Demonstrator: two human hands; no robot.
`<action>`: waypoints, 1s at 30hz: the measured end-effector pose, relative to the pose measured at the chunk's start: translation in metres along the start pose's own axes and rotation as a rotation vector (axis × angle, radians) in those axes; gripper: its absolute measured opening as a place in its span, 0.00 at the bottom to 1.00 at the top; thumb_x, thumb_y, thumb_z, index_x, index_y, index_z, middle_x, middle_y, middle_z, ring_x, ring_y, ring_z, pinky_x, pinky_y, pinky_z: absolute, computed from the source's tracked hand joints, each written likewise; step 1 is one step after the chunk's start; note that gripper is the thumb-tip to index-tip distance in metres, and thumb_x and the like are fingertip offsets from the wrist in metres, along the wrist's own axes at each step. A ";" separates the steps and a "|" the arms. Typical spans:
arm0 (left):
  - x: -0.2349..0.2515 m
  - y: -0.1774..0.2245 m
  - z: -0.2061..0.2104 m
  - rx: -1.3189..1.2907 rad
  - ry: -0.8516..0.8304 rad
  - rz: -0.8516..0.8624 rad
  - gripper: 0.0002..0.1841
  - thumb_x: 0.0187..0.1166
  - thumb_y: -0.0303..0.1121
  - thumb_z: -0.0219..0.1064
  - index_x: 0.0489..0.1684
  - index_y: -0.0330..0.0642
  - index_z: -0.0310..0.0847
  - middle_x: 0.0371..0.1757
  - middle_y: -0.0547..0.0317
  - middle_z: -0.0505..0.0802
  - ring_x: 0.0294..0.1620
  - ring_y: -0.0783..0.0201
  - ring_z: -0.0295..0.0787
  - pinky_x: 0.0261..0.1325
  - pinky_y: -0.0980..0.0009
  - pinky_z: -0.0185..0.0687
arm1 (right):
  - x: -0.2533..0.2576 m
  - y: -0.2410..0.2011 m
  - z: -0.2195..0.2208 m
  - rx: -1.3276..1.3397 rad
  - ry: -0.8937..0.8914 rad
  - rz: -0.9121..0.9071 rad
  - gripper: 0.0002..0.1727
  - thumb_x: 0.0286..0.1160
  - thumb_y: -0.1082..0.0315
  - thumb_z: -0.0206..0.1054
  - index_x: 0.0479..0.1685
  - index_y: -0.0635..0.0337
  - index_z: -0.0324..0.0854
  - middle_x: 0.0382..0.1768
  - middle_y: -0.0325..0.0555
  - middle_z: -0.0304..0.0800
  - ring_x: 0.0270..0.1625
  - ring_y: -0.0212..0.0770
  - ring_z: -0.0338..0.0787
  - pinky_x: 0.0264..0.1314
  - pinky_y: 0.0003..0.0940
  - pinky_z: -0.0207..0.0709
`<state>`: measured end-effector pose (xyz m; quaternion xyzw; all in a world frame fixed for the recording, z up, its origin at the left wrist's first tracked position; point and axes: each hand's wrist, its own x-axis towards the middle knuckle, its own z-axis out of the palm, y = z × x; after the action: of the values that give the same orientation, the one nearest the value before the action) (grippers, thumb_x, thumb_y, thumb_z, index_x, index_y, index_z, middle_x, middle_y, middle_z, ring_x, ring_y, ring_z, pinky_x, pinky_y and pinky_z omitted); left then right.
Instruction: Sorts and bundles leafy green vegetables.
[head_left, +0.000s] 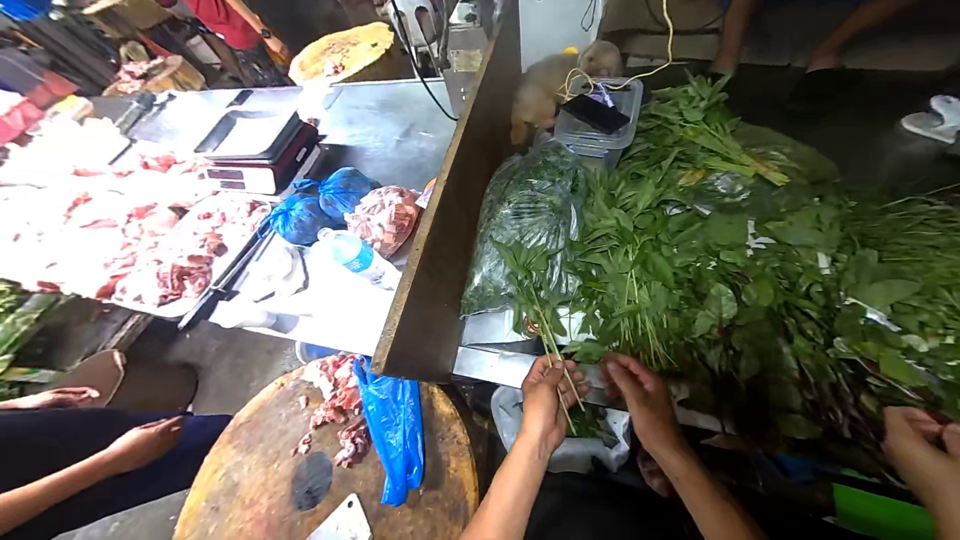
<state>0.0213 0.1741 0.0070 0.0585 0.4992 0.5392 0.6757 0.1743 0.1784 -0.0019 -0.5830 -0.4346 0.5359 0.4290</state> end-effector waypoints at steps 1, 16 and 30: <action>-0.002 0.003 -0.003 -0.023 0.011 -0.038 0.08 0.92 0.26 0.51 0.57 0.35 0.74 0.40 0.50 0.91 0.32 0.59 0.91 0.37 0.63 0.91 | 0.003 0.000 -0.010 -0.060 0.047 -0.029 0.19 0.88 0.63 0.55 0.62 0.68 0.83 0.49 0.52 0.91 0.44 0.42 0.93 0.46 0.38 0.89; -0.012 -0.006 -0.039 -0.192 -0.453 -0.307 0.16 0.90 0.34 0.42 0.41 0.47 0.78 0.15 0.69 0.76 0.08 0.77 0.68 0.11 0.84 0.63 | -0.005 0.004 0.015 0.135 -0.445 0.192 0.18 0.85 0.58 0.61 0.56 0.64 0.85 0.46 0.48 0.92 0.48 0.40 0.92 0.54 0.39 0.87; -0.020 -0.009 -0.028 0.063 -0.245 0.094 0.11 0.92 0.33 0.48 0.43 0.42 0.75 0.21 0.64 0.80 0.12 0.76 0.69 0.15 0.82 0.68 | -0.016 -0.015 0.031 -0.112 -0.180 -0.114 0.12 0.77 0.61 0.68 0.34 0.62 0.88 0.54 0.47 0.90 0.52 0.33 0.90 0.55 0.27 0.85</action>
<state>0.0086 0.1421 0.0002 0.1685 0.4263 0.5433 0.7033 0.1420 0.1677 0.0148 -0.5298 -0.5330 0.5359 0.3848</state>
